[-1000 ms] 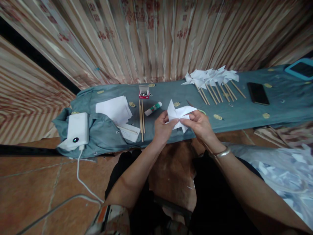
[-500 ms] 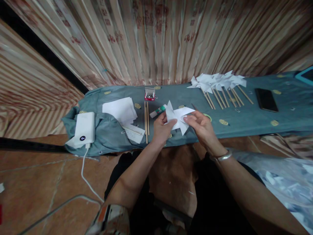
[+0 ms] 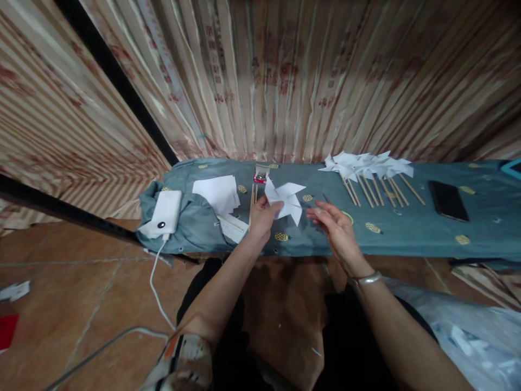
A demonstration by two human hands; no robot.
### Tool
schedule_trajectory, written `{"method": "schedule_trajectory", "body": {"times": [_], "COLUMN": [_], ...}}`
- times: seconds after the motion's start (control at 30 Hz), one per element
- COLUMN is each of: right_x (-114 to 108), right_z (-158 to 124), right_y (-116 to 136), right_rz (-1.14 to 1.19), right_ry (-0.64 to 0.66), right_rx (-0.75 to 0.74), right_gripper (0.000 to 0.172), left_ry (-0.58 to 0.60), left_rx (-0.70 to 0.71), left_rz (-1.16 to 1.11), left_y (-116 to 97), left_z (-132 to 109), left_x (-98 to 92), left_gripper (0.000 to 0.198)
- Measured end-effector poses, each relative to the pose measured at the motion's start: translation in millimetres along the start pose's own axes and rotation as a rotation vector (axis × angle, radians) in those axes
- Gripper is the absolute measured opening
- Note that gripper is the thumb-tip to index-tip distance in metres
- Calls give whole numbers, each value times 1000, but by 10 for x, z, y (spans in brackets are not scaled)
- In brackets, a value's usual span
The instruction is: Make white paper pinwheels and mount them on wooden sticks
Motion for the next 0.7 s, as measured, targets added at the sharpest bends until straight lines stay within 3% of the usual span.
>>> {"method": "schedule_trajectory", "body": {"times": [0.23,0.5,0.7], "right_x": [53,-60,-214], "right_z": [-16,-98,-118], "right_y": [26,102,145], "right_rz": [76,129,128], "right_ry": [-5,-32,-40], "right_rx": [12,10,-21], "right_gripper": [51,55,56], "left_ry": [-56,6,3], "left_rx": [-110,-101,-105], "left_rz": [-79,-47,-40], "left_y": [-104,-88,-78], "left_z": [6,-156,-349], "left_x": [223,610,595], "left_gripper": [30,29,34]}}
Point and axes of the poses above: each hand's wrist, its own z-axis towards the middle knuckle, its own x-axis out of the palm, y = z × x, the point moved 4 cm from there along z, towards the middle knuckle, and after that the axes turned 13 degrees about z, right-handed, at the moved point
